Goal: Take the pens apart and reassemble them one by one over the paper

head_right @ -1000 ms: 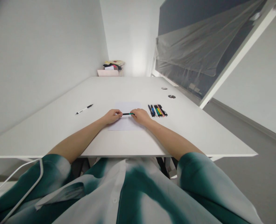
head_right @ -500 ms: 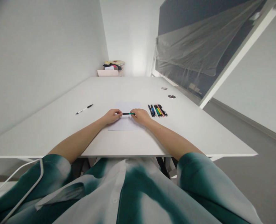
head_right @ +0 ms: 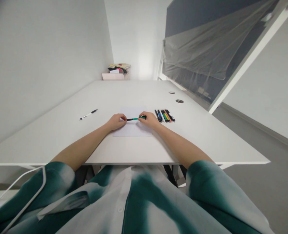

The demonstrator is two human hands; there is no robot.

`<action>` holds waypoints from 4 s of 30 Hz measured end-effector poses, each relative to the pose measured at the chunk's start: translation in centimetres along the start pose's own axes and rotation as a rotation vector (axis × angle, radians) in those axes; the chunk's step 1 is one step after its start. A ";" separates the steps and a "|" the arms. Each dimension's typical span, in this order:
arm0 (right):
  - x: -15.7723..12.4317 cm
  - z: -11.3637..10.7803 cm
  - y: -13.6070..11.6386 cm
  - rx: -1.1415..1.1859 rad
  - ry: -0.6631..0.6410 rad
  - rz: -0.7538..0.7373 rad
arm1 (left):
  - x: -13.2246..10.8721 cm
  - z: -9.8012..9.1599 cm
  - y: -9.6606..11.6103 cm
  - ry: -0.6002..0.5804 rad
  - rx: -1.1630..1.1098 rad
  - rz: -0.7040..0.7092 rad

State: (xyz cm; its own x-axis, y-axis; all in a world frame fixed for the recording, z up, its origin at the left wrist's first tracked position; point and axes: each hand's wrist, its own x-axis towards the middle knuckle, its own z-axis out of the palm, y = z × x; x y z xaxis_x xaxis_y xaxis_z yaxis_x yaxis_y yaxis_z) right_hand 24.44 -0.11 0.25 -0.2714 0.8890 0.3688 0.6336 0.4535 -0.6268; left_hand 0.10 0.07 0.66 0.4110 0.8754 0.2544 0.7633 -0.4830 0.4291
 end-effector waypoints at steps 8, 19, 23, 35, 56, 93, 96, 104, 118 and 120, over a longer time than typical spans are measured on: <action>0.7 -0.7 0.5 0.723 0.083 0.216 | 0.2 0.3 -0.2 0.034 0.097 0.068; 0.6 -1.3 -0.6 0.949 0.061 0.369 | 0.0 0.1 0.7 0.094 0.111 0.127; 0.4 -1.4 -1.0 0.829 -0.008 0.325 | 0.0 0.2 1.0 0.121 0.126 0.144; -0.5 -1.2 -2.4 0.916 -0.184 0.367 | -0.1 0.9 1.5 0.093 0.145 0.216; 0.0 -0.7 -1.4 1.314 -0.161 0.462 | -0.1 1.3 1.3 0.172 0.206 0.273; -0.5 2.4 -1.3 0.379 0.054 0.228 | 0.1 1.3 -2.0 -0.018 0.256 0.085; -0.8 2.3 -1.6 0.304 0.057 0.226 | 0.3 1.4 -2.3 -0.011 0.250 0.090; -0.8 2.3 -1.6 0.267 0.036 0.203 | 0.1 1.3 -2.0 -0.015 0.229 0.088; -0.8 2.4 -1.9 0.237 0.032 0.158 | 0.2 1.3 -2.1 -0.017 0.235 0.088; -0.8 2.4 -1.8 0.232 0.045 0.158 | 0.2 1.3 -2.2 -0.018 0.231 0.083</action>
State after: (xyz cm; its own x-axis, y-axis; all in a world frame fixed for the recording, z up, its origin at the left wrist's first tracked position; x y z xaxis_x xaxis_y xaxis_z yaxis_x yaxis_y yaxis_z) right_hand 21.81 -1.50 -0.53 -0.1467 0.9485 0.2809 0.4817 0.3165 -0.8172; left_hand -0.84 1.32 -1.35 0.4845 0.8341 0.2637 0.8195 -0.5382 0.1969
